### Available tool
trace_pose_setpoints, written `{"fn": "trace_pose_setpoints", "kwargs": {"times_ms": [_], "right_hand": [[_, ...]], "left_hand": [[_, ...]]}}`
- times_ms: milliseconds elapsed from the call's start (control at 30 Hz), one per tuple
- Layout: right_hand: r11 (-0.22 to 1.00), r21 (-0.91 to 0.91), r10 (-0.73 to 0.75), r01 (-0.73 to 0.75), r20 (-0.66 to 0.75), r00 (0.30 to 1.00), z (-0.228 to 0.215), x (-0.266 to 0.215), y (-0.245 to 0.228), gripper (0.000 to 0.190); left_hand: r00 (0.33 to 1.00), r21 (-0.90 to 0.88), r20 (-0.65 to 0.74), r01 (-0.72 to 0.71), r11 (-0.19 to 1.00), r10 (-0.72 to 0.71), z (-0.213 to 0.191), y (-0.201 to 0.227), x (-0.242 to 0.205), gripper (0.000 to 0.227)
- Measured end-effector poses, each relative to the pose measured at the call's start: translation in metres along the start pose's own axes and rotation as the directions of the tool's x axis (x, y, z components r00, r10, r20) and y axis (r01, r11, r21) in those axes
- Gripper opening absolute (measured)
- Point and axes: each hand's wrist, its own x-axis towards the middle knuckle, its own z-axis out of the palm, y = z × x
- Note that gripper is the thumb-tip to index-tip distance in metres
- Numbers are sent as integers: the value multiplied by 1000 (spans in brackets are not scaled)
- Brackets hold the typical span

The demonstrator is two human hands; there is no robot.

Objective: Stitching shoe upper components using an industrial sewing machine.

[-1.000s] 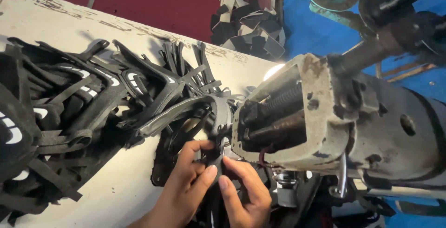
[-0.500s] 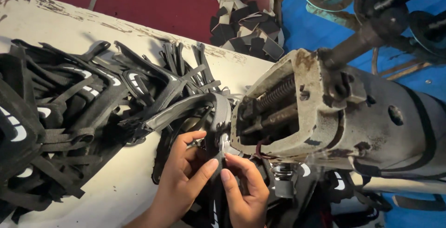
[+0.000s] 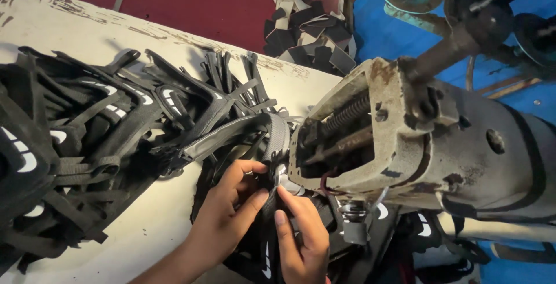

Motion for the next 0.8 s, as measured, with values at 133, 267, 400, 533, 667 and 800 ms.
{"fn": "trace_pose_setpoints", "kwargs": {"times_ms": [133, 267, 400, 533, 667, 800], "right_hand": [[984, -160, -72, 81, 65, 995, -2, 1, -7, 39], [981, -191, -28, 44, 87, 996, -8, 4, -10, 42], [978, -179, -72, 110, 206, 976, -16, 9, -11, 47], [969, -195, -91, 149, 274, 957, -23, 16, -7, 52], [974, -176, -86, 144, 301, 950, -26, 19, -2, 54], [974, -180, -79, 137, 297, 952, -26, 20, -4, 53]], "left_hand": [[991, -5, -83, -107, 994, 106, 8, -35, -8, 48], [921, 179, -117, -347, 921, 370, 13, -63, -42, 39], [997, 96, -12, 75, 993, -74, -2, -77, -62, 51], [945, 241, 149, 251, 937, -291, -25, -45, -50, 69], [952, 360, 209, 137, 923, -223, -32, -19, -27, 69], [938, 341, 225, 179, 923, -264, -30, 0, -11, 69]]}}
